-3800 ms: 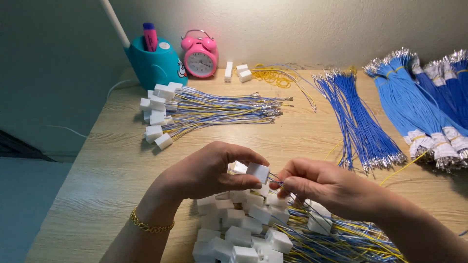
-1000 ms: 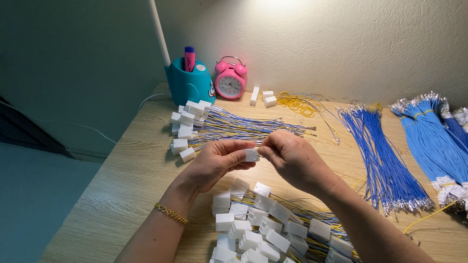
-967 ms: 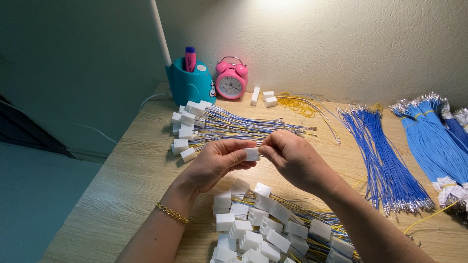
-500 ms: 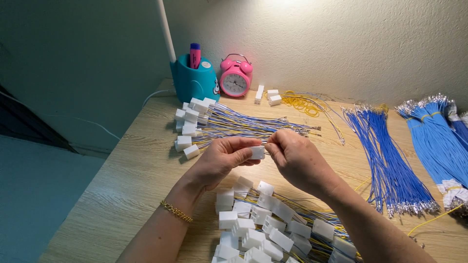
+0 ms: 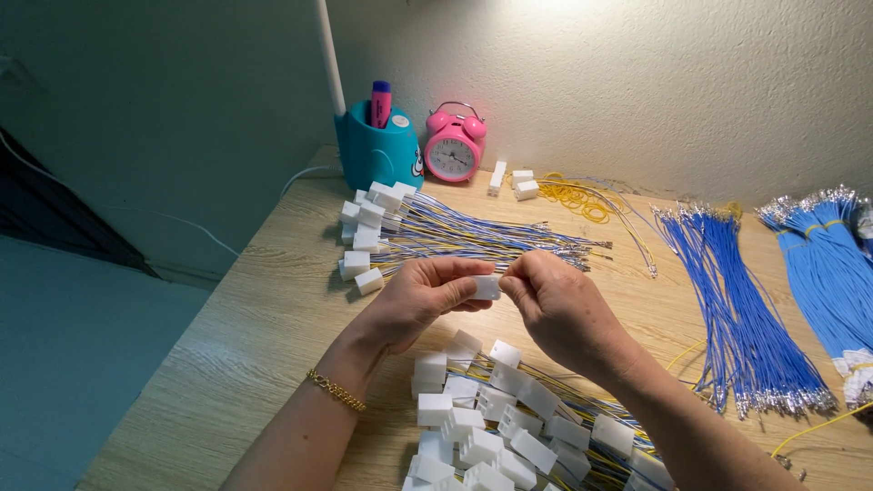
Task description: Manually assembling electrical wire harnesses by inserting pre-crimped wires into plastic connector housings.
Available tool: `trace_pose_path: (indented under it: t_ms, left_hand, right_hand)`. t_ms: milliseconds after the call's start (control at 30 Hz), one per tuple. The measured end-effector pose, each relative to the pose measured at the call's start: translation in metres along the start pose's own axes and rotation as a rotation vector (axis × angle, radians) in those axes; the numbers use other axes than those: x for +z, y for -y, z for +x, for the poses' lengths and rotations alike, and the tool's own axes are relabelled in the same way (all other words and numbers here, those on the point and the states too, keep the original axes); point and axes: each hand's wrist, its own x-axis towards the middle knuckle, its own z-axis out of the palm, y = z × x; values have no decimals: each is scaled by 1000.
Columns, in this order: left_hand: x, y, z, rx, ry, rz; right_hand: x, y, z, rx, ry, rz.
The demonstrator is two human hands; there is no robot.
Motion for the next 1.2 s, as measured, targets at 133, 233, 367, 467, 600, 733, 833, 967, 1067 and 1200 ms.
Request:
trace_pose_path:
  t_ms: [133, 233, 367, 467, 600, 733, 833, 967, 1067, 1200]
  left_hand:
    - [2, -7, 0, 5, 7, -11]
    - [-1, -5, -1, 1, 16, 0]
    - [1, -5, -1, 2, 32, -2]
    - [-1, -5, 0, 4, 43, 9]
    - [5, -26, -3, 57, -43, 180]
    - [-14, -67, -12, 127, -188, 307]
    - [-49, -77, -16, 228, -396, 492]
    - [-80, -66, -12, 151, -625, 786]
    - [-88, -50, -4, 83, -712, 959]
    - [-104, -31, 6, 134, -771, 1159]
  right_hand:
    - [-10, 5, 4, 4, 11, 88]
    - [-11, 4, 5, 37, 45, 71]
    - [-10, 6, 6, 44, 41, 74]
    - [-7, 3, 7, 22, 39, 65]
    - [-19, 5, 11, 112, 161, 89]
    - [-6, -30, 12, 157, 303, 443]
    - [-23, -32, 18, 151, 203, 337]
    - [-48, -22, 31, 243, 173, -199]
    - [-33, -52, 42, 221, 153, -381]
    - [-11, -68, 41, 163, 142, -380]
